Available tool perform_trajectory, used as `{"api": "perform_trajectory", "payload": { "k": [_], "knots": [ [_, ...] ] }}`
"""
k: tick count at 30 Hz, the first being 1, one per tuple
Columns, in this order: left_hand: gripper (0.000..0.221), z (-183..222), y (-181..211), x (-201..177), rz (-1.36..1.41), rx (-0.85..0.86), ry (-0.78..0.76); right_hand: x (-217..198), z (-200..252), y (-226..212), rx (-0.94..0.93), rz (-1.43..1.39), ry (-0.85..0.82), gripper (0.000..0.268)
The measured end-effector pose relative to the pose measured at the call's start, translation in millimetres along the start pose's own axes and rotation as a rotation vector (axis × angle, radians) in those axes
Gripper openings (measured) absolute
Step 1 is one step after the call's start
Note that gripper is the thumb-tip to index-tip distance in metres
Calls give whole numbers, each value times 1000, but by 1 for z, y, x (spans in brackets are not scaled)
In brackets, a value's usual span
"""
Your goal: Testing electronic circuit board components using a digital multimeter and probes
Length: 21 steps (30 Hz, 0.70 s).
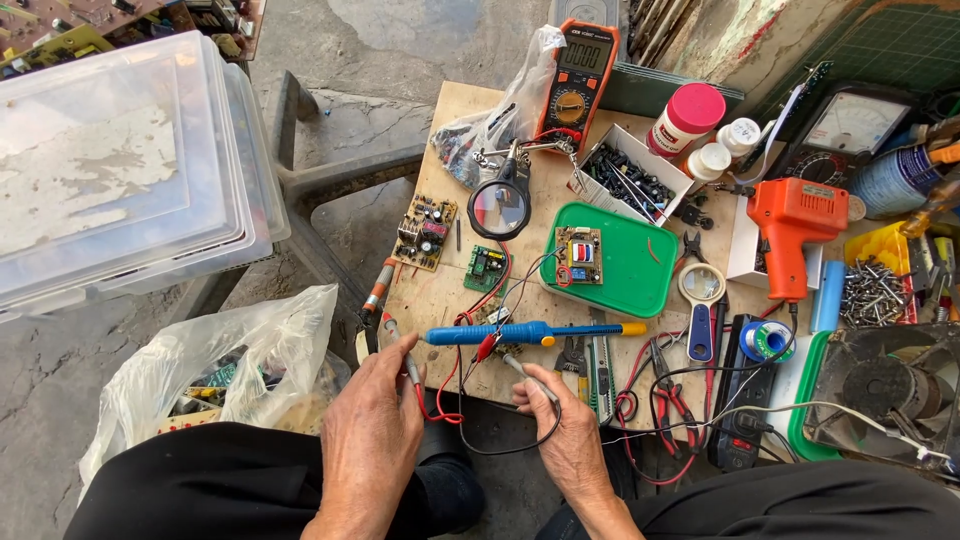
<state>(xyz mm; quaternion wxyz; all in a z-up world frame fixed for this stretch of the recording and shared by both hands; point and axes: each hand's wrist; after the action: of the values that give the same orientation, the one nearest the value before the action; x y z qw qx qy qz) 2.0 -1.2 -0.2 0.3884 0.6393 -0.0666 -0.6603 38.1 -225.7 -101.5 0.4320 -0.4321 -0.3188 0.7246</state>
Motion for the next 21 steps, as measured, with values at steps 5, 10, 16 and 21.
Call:
{"api": "perform_trajectory", "payload": {
  "k": [5, 10, 16, 21],
  "knots": [
    [46, -7, -2, 11, 38, 77, 81, -1, -8, 3, -49, -13, 11, 41],
    [48, -8, 7, 5, 71, 65, 52, -2, -17, 8, -123, -22, 31, 43],
    [48, -7, 7, 6, 103, 79, 71, -4, -23, -3, -131, -19, 56, 40],
    [52, -7, 13, 0, 118, 22, 29, -4, -25, -5, -115, -11, 76, 40]
  ]
}}
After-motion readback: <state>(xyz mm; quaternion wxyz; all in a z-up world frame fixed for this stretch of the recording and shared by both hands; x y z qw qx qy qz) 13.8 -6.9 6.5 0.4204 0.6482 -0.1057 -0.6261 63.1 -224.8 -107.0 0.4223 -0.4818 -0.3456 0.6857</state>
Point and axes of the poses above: each hand's wrist, its own z-axis away from the middle knuckle, its own x-axis out of the palm, y = z × x, and after that the axes turned 4 degrees about x, right-handed
